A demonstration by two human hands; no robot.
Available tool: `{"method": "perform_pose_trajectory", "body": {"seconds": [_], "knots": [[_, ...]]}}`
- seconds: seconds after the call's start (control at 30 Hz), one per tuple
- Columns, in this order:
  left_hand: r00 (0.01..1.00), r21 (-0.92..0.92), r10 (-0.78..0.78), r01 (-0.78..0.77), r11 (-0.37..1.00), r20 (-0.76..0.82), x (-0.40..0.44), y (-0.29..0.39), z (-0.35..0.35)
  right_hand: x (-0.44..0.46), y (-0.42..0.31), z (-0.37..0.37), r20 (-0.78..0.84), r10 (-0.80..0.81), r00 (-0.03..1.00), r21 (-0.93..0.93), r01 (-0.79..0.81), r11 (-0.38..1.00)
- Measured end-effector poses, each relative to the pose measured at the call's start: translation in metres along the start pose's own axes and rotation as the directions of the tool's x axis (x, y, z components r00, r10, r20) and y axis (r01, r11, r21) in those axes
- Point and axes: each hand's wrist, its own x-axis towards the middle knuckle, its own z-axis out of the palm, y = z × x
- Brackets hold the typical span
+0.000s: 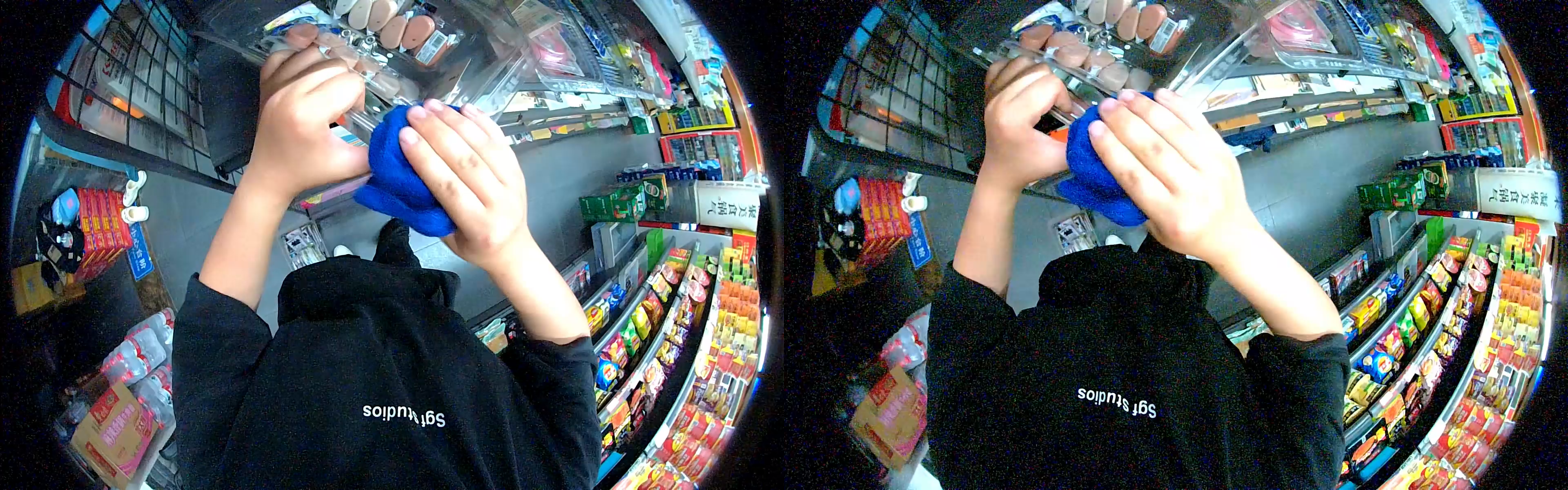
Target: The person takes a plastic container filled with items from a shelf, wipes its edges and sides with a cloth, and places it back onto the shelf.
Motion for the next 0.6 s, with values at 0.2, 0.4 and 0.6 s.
{"method": "perform_pose_trajectory", "body": {"seconds": [0.2, 0.4, 0.6], "knots": [[0.999, 0.005, -0.035, 0.035, 0.999, 0.013, 0.003, 0.008, -0.005, -0.026, 0.031, -0.015, -0.028, 0.166, 0.986, -0.158, -0.168, 0.973], [0.995, 0.009, 0.050, -0.049, 0.999, -0.082, 0.002, 0.000, 0.007, 0.011, -0.007, 0.023, -0.146, 0.034, 0.989, -0.079, -0.046, 0.996], [0.999, 0.011, 0.005, -0.005, 1.000, -0.046, 0.001, 0.009, 0.004, 0.007, 0.023, 0.014, -0.116, -0.069, 0.991, 0.045, 0.074, 0.996]]}}
